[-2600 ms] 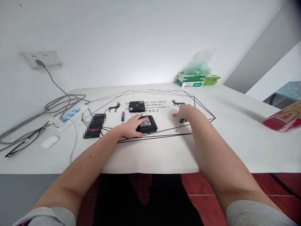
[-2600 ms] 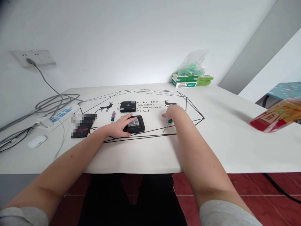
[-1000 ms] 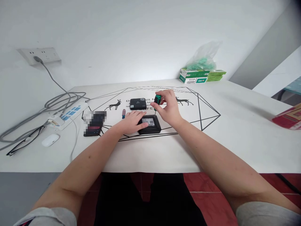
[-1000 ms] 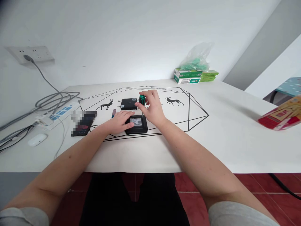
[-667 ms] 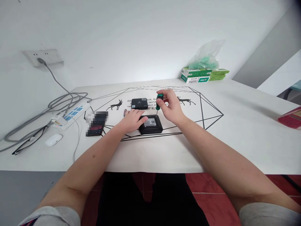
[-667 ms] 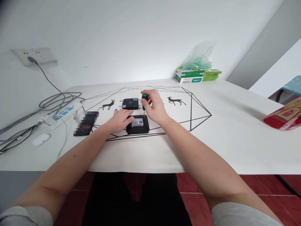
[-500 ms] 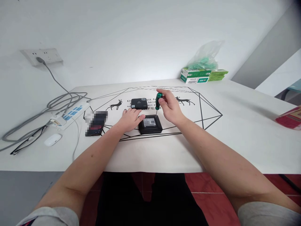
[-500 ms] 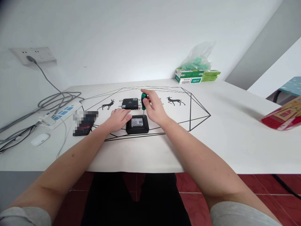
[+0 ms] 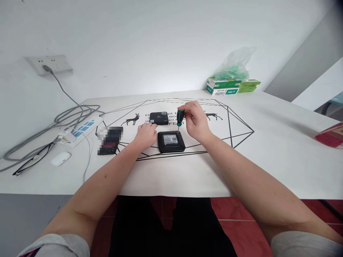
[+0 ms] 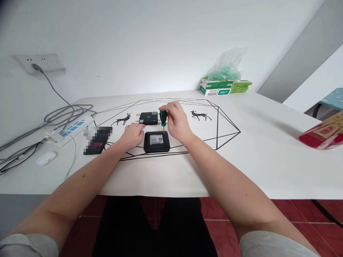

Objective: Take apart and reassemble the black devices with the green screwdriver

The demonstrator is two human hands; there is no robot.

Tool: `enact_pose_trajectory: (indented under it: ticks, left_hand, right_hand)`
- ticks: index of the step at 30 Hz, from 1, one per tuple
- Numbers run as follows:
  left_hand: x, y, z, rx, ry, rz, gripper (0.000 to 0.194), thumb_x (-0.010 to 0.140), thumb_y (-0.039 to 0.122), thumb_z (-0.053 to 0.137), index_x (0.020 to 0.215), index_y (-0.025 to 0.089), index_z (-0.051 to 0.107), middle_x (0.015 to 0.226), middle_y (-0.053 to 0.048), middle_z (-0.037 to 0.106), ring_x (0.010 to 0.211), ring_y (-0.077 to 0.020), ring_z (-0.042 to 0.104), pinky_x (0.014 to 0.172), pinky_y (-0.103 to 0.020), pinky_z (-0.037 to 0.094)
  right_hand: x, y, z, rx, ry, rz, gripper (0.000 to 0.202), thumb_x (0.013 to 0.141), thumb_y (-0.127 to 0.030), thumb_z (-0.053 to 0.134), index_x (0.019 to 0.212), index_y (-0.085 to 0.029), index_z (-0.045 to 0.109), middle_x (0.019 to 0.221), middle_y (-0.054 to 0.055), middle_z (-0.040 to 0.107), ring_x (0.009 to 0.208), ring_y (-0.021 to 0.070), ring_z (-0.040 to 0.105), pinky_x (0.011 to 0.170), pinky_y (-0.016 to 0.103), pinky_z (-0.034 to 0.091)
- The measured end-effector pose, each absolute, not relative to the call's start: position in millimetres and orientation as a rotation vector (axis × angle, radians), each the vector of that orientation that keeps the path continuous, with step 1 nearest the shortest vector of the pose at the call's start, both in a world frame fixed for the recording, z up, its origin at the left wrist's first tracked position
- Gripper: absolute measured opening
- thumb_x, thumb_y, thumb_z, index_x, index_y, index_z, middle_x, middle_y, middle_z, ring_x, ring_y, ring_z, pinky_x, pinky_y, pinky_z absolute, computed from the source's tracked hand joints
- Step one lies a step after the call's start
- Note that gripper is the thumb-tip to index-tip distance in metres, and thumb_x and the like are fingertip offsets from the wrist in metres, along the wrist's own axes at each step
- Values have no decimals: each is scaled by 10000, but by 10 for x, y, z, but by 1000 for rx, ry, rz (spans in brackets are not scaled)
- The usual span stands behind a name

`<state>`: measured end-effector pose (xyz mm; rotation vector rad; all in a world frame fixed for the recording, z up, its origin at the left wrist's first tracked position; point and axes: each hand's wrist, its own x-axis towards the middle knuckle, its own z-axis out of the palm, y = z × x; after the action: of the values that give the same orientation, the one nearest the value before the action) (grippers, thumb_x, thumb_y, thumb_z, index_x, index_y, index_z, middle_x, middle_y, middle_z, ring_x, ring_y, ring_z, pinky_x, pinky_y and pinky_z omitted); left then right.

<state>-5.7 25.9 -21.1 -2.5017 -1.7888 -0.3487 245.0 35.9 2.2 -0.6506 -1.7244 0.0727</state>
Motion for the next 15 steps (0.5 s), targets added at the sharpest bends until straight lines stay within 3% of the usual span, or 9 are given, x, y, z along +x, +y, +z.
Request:
enact_pose_trajectory:
  ticks: [5, 8, 10, 15]
  left_hand:
    - [-48, 223, -192, -2782, -1651, -430, 494, 1179, 392, 326, 1470, 206, 680, 1499, -141, 710, 1448, -348, 587, 1290, -607, 389]
    - [-53, 190, -196, -2986, -1482, -405, 583, 1168, 541, 383, 1577, 193, 611, 1676, -166, 572, 1590, -341, 469, 1348, -559, 344]
    - [-61, 177, -208, -3060, -1447, -358, 648, 1159, 607, 393, 1631, 197, 563, 1759, -173, 475, 1660, -337, 382, 1372, -540, 314]
    - [-80, 182, -231, -3083, -1470, -329, 682, 1150, 657, 403, 1662, 225, 534, 1799, -159, 424, 1691, -352, 337, 1392, -559, 270]
  right_hand:
    - [2415, 262, 54, -749, -1644, 301, 138, 1048, -358, 614, 1159, -285, 651, 1139, 54, 798, 903, 214, 760, 868, 471, 663]
    - [2388, 226, 71, -803, -1618, 328, 319, 954, -485, 792, 1114, -287, 599, 1147, 54, 831, 901, 222, 774, 856, 473, 665]
    - [2378, 221, 76, -820, -1611, 325, 399, 900, -486, 855, 1087, -292, 561, 1139, 53, 842, 932, 237, 785, 864, 483, 665]
    - [2384, 223, 55, -793, -1634, 319, 297, 1013, -440, 700, 1211, -307, 524, 1254, 80, 823, 963, 228, 791, 885, 485, 678]
